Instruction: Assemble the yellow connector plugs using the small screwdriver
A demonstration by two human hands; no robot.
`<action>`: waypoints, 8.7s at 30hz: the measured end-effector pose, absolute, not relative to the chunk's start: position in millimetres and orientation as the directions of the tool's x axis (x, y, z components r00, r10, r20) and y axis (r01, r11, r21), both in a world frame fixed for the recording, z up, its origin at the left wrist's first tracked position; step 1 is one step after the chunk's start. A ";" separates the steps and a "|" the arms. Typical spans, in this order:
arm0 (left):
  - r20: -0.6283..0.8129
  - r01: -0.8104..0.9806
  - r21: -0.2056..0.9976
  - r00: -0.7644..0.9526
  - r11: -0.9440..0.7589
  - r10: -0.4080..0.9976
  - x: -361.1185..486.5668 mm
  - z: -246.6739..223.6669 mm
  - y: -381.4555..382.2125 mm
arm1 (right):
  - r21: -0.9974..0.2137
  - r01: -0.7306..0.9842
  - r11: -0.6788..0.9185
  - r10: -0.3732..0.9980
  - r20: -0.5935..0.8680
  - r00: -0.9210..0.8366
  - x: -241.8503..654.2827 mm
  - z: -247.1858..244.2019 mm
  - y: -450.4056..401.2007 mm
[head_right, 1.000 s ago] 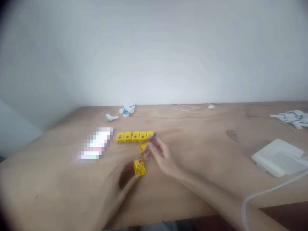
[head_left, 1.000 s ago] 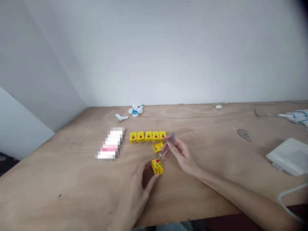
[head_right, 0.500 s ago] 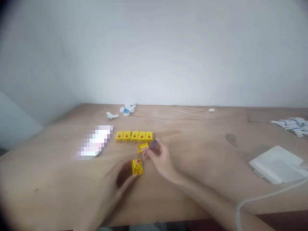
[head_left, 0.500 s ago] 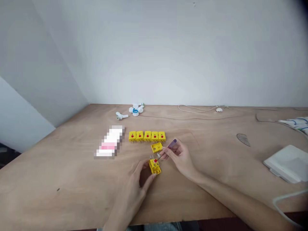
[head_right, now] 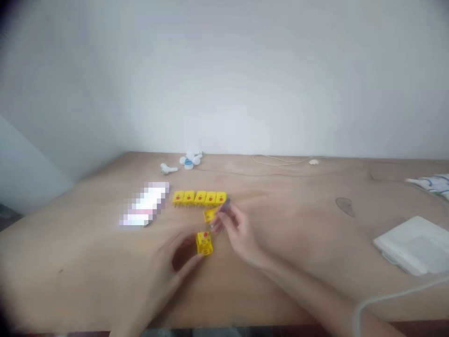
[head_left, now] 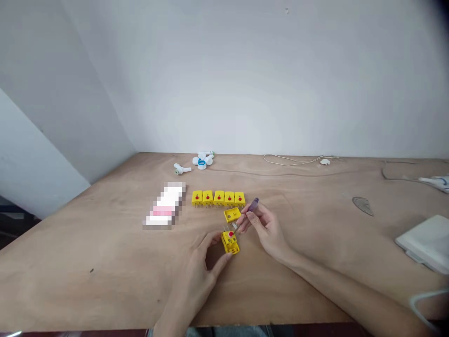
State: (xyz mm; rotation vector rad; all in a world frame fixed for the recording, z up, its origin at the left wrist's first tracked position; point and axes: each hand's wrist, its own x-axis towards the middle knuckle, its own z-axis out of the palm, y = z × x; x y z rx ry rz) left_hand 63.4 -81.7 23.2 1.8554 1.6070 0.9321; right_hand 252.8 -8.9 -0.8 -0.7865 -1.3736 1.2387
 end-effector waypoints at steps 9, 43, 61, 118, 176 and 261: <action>0.211 0.644 0.739 0.059 -0.199 0.976 63.0 23.7 -82.9 | -0.953 -0.191 0.237 0.960 0.259 -0.102 252.3 4.5 -5.5; 0.246 0.805 0.542 0.124 -0.242 0.961 68.2 30.9 -89.7 | -0.847 0.331 0.417 0.814 0.185 -0.551 270.7 9.3 17.5; 0.232 0.829 0.540 0.022 -0.147 0.972 66.6 16.8 -86.0 | -0.835 0.315 0.452 0.793 0.214 -0.570 267.6 4.7 15.8; 0.320 0.772 0.475 0.297 -0.423 0.900 25.2 2.7 -59.3 | -0.719 0.652 0.238 0.773 -0.266 -0.576 247.5 36.5 32.9; 0.265 0.801 0.369 0.396 -0.472 0.879 29.6 18.5 -61.4 | -0.967 -0.149 0.208 0.905 0.248 -0.346 242.4 10.3 11.6; 0.215 0.627 0.698 0.277 -0.345 0.937 31.8 12.4 -60.8 | -0.953 -0.256 0.160 0.923 0.236 -0.304 239.7 8.2 7.0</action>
